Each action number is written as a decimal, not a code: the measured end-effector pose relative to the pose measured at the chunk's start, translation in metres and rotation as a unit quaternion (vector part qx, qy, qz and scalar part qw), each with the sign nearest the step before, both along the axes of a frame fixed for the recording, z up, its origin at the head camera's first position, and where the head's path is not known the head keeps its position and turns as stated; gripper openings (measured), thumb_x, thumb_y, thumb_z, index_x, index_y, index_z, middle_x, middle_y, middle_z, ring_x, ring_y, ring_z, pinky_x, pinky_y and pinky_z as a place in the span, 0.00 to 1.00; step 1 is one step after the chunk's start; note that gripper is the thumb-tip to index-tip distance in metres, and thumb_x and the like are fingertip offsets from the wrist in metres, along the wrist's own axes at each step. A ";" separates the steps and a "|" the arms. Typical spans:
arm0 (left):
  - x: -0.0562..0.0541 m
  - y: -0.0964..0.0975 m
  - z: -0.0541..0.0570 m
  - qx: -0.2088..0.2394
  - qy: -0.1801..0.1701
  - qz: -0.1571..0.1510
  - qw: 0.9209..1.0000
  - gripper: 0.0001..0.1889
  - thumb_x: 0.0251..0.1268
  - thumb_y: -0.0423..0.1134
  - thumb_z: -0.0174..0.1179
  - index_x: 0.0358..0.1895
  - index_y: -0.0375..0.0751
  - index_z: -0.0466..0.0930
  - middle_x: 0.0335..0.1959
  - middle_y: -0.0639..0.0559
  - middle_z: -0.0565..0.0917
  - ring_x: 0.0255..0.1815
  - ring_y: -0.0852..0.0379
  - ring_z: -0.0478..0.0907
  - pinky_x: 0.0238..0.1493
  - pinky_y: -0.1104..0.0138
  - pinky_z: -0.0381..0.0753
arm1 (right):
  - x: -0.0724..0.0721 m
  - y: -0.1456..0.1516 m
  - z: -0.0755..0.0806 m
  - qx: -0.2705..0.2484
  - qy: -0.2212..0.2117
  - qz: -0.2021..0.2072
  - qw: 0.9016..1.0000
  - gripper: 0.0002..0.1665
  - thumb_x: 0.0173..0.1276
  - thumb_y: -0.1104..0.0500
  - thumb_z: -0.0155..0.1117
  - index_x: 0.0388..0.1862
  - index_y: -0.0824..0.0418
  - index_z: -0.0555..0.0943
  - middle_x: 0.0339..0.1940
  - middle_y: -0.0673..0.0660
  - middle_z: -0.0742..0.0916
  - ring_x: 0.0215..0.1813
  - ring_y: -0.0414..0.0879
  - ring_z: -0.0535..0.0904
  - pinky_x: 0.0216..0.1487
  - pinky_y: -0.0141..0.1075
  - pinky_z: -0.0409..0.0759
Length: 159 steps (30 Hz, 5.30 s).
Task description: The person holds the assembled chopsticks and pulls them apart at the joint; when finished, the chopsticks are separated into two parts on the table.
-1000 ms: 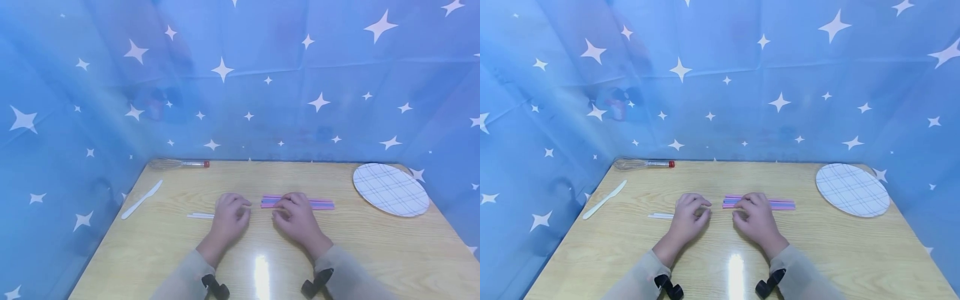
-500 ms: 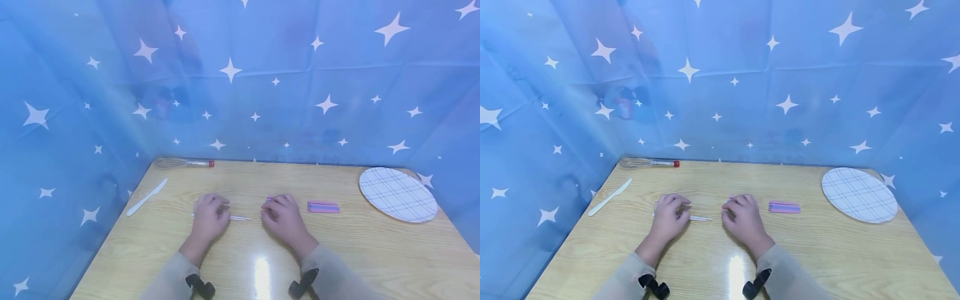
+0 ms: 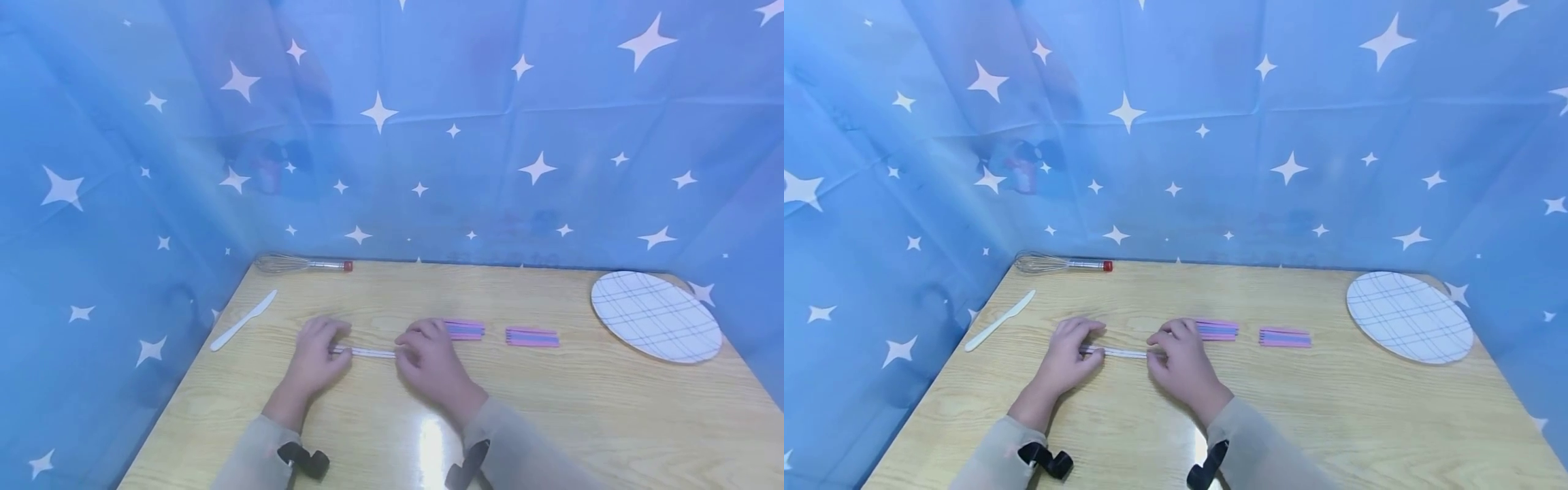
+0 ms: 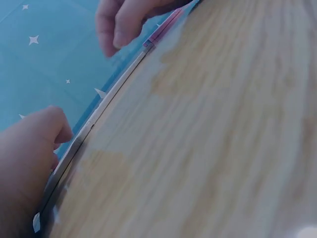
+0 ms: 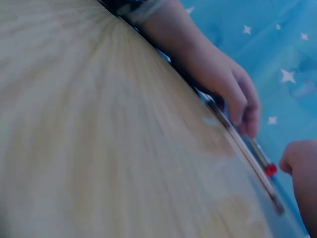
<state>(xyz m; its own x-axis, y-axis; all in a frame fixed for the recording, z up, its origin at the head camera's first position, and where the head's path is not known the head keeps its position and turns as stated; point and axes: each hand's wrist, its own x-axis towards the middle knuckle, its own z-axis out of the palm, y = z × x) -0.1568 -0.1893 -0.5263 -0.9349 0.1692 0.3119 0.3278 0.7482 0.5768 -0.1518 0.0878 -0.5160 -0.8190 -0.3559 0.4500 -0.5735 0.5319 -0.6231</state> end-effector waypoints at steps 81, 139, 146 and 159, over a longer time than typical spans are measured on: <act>0.000 0.007 0.000 0.029 0.125 0.007 0.992 0.12 0.53 0.45 0.84 0.34 0.50 0.88 0.34 0.62 0.86 0.38 0.61 0.79 0.39 0.63 0.82 | 0.002 -0.002 -0.004 0.029 -0.061 -0.082 0.994 0.07 0.75 0.48 0.73 0.46 0.47 0.90 0.38 0.35 0.84 0.44 0.36 0.74 0.48 0.37 0.79; -0.017 0.165 -0.001 0.024 0.150 -0.059 0.987 0.12 0.61 0.52 0.79 0.35 0.50 0.89 0.37 0.60 0.89 0.41 0.59 0.84 0.57 0.59 0.81 | 0.013 0.143 -0.002 0.020 0.060 -0.170 0.983 0.07 0.68 0.59 0.77 0.43 0.59 0.89 0.43 0.52 0.89 0.51 0.52 0.81 0.54 0.52 0.79; -0.016 0.178 0.001 0.021 0.182 -0.069 0.981 0.13 0.58 0.51 0.80 0.34 0.48 0.88 0.34 0.58 0.88 0.37 0.59 0.84 0.51 0.59 0.83 | 0.016 0.156 -0.001 0.014 0.074 -0.170 0.983 0.08 0.66 0.62 0.79 0.42 0.61 0.89 0.46 0.56 0.90 0.54 0.55 0.81 0.61 0.52 0.72; -0.015 0.207 0.002 -0.018 0.103 -0.062 0.993 0.10 0.68 0.55 0.73 0.38 0.54 0.89 0.37 0.65 0.86 0.44 0.61 0.80 0.60 0.60 0.78 | 0.021 0.175 -0.002 0.034 0.079 -0.198 0.976 0.08 0.66 0.61 0.80 0.44 0.59 0.91 0.46 0.53 0.90 0.50 0.52 0.78 0.52 0.45 0.72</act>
